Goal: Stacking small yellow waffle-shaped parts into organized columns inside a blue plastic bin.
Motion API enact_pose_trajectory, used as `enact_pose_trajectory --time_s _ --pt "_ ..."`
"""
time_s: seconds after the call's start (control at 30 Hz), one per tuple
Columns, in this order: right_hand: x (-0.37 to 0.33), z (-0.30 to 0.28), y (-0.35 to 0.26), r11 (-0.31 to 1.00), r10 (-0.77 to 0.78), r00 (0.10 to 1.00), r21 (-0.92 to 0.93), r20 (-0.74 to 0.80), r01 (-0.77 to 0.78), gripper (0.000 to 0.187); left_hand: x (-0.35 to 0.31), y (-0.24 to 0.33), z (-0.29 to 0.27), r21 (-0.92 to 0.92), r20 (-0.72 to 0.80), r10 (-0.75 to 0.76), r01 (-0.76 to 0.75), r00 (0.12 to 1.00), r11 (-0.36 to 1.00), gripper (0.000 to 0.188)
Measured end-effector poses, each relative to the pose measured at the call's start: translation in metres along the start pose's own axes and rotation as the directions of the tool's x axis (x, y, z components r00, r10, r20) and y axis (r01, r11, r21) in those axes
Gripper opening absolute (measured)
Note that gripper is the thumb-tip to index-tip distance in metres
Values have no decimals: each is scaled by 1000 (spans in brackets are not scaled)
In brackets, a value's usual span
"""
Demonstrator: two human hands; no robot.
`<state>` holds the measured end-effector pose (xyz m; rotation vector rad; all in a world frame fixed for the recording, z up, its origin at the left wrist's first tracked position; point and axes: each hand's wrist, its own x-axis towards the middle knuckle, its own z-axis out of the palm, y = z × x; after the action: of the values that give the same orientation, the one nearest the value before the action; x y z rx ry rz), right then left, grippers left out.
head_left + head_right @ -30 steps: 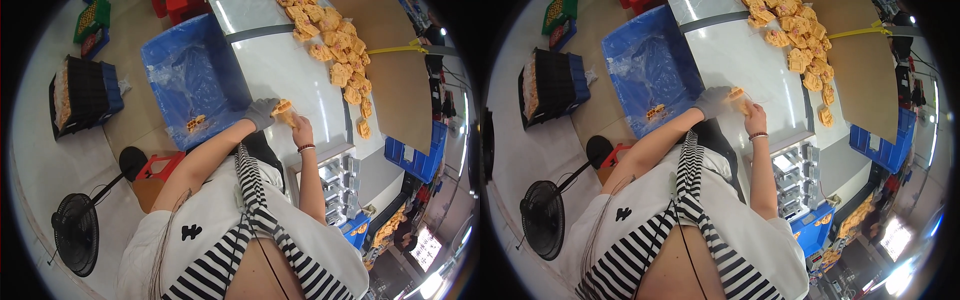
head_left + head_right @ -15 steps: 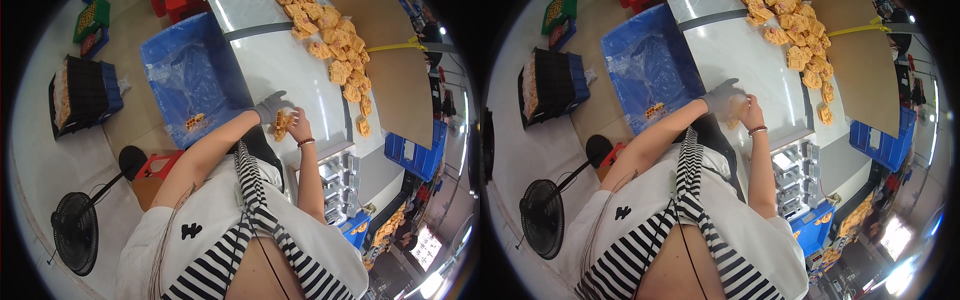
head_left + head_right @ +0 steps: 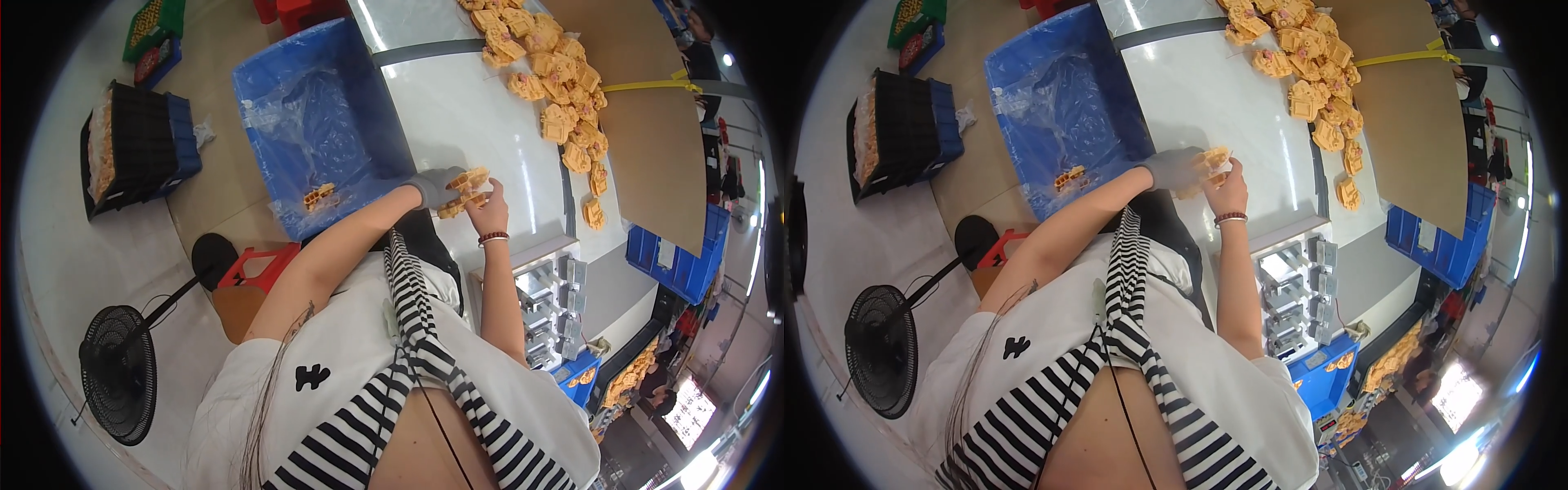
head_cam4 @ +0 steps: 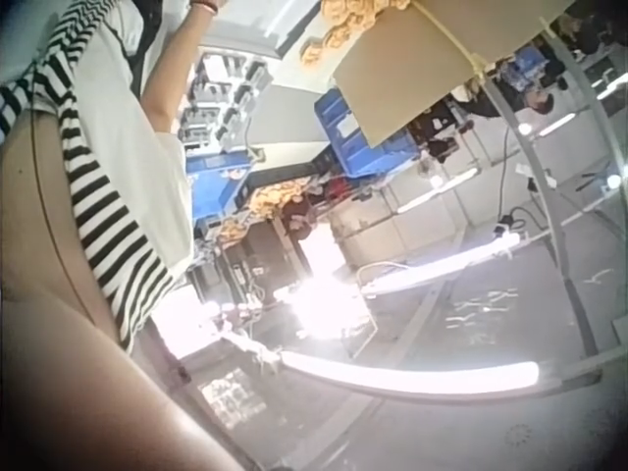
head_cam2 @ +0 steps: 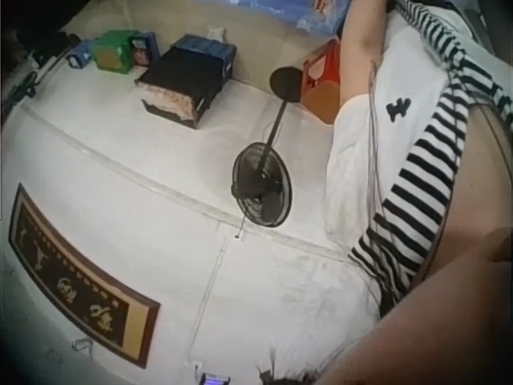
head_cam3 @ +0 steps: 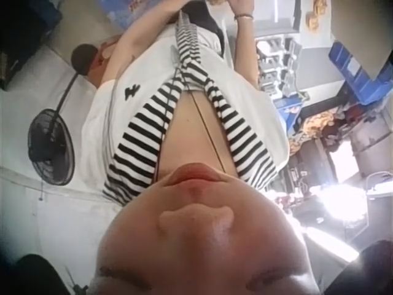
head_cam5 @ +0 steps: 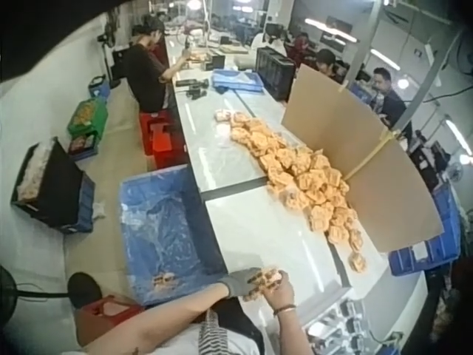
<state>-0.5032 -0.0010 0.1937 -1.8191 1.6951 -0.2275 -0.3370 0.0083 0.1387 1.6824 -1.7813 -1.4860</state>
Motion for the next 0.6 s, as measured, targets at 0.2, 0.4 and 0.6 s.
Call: enact_pose_trajectory --time_s 0.2,0.4,0.6 --pt "-2 -2 14 977 -120 987 -190 -105 99 67 -18 17 -11 415 -155 135 -60 979 908 39" --pt "0 6 21 998 -59 994 -39 -96 55 63 -28 41 -26 434 73 32 -61 997 899 44" --pt "0 18 16 997 -78 987 -19 -144 76 54 -39 62 -19 454 -43 -32 48 999 890 63"
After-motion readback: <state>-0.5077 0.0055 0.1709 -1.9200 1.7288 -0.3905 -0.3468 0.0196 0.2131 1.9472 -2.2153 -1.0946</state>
